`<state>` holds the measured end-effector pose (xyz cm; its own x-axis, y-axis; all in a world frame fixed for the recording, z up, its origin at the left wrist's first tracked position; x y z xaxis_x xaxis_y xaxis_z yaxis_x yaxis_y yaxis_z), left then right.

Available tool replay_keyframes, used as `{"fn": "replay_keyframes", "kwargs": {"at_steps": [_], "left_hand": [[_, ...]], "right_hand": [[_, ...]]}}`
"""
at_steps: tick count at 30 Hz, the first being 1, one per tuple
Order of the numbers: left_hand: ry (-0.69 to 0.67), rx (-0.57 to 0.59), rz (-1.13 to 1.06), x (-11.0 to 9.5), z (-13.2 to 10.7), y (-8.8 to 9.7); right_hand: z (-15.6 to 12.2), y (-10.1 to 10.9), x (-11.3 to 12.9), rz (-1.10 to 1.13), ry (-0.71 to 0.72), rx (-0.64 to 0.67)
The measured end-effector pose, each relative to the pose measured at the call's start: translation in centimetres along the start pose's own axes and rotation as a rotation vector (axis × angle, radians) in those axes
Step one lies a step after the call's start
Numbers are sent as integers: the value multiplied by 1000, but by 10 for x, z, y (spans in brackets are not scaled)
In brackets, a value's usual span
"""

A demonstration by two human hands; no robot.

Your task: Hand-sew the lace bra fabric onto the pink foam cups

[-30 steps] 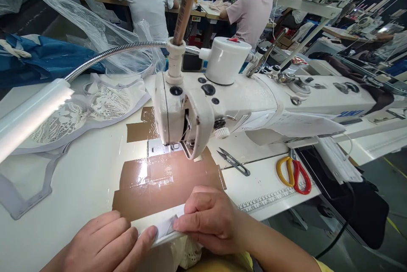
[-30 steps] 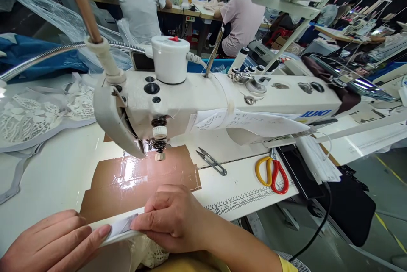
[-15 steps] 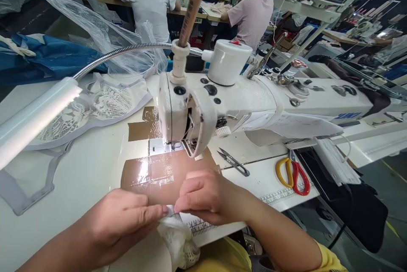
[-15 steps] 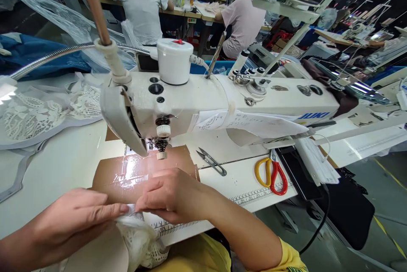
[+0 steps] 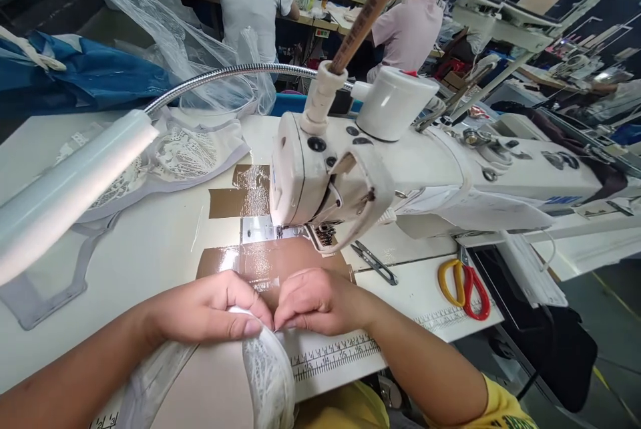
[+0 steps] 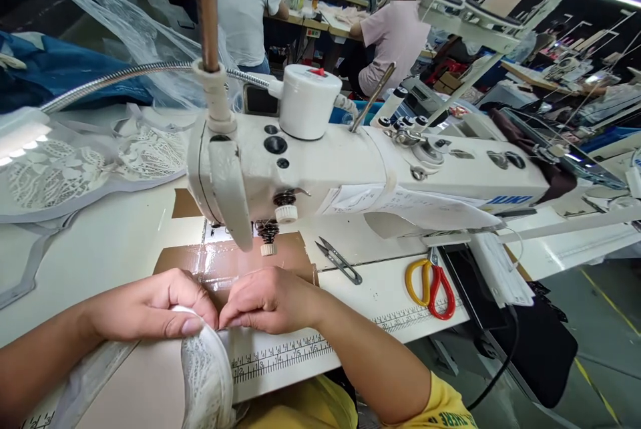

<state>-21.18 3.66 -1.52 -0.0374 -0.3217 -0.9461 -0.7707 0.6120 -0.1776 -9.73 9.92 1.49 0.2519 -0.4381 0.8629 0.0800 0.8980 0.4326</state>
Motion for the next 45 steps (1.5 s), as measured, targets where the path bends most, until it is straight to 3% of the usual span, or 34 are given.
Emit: {"fn": "replay_keyframes", "kwargs": {"at_steps": [10,16,26,45], "left_hand": [[14,11,-15,4,1,1],[16,12,-34,3,2,1],[-3,33,1,1,1,0],[10,61,5,0,1,-2]], "right_hand": [[-1,-7,-11,143,-100,-1],[1,-6,-6,189,-54,-69],[-2,-10,-15,260,-97,21],[3,-10,-9,321,-66,-37]]}}
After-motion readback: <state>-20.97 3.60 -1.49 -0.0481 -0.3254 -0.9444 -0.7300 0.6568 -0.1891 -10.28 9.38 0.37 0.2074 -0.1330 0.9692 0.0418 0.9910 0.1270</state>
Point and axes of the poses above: each hand's wrist, its own z-axis towards the middle knuckle, its own y-axis out of the back of the hand, x = y × z, the point moved 6 cm from there along z, towards the middle knuckle
